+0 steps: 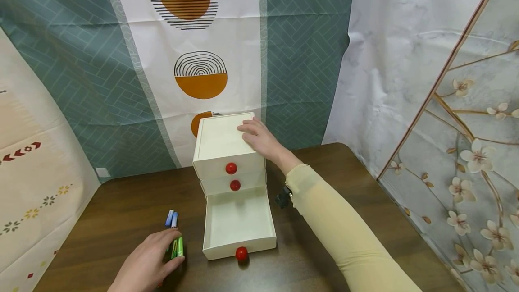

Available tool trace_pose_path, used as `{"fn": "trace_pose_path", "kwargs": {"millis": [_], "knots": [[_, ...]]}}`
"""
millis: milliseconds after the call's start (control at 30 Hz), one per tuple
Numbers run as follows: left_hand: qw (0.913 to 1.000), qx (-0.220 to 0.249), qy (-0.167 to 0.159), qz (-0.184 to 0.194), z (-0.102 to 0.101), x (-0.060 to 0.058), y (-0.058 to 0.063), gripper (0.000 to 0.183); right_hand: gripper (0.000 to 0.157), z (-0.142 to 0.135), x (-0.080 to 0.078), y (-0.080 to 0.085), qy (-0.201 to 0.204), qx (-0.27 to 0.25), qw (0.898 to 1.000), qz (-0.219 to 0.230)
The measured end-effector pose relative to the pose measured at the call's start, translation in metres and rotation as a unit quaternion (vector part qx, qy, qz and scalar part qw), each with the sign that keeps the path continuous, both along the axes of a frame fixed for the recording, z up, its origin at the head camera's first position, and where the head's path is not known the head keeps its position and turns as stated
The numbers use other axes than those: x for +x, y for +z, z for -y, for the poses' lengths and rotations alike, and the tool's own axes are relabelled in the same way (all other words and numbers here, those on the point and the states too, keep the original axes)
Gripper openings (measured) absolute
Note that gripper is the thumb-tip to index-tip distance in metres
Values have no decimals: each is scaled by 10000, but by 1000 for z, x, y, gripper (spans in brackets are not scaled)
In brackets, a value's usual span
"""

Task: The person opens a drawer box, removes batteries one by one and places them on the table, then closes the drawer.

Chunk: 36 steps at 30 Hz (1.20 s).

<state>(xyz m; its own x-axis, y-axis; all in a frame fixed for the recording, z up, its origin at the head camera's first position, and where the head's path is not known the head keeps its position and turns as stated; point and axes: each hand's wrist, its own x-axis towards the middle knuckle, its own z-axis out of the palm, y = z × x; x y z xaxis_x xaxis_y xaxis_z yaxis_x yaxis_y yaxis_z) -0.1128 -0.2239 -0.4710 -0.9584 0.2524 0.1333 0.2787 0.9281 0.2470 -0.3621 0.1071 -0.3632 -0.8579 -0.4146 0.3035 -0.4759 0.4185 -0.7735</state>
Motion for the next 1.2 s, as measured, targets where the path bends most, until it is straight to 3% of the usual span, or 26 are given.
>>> {"fn": "trace_pose_path", "kwargs": {"millis": [433,733,1000,1200], "knots": [[9987,-325,-213,-317,10,5,-13,50,46,-1,1,0,-28,17,10000,1],[9984,-130,-40,553,15,0,-13,55,46,0,1,2,-9,-26,10000,21],[9987,-204,-142,451,19,3,-17,58,46,0,1,1,5,-49,10000,41],[9978,-176,-13,637,19,3,-20,58,46,0,1,0,0,-32,10000,36]]}}
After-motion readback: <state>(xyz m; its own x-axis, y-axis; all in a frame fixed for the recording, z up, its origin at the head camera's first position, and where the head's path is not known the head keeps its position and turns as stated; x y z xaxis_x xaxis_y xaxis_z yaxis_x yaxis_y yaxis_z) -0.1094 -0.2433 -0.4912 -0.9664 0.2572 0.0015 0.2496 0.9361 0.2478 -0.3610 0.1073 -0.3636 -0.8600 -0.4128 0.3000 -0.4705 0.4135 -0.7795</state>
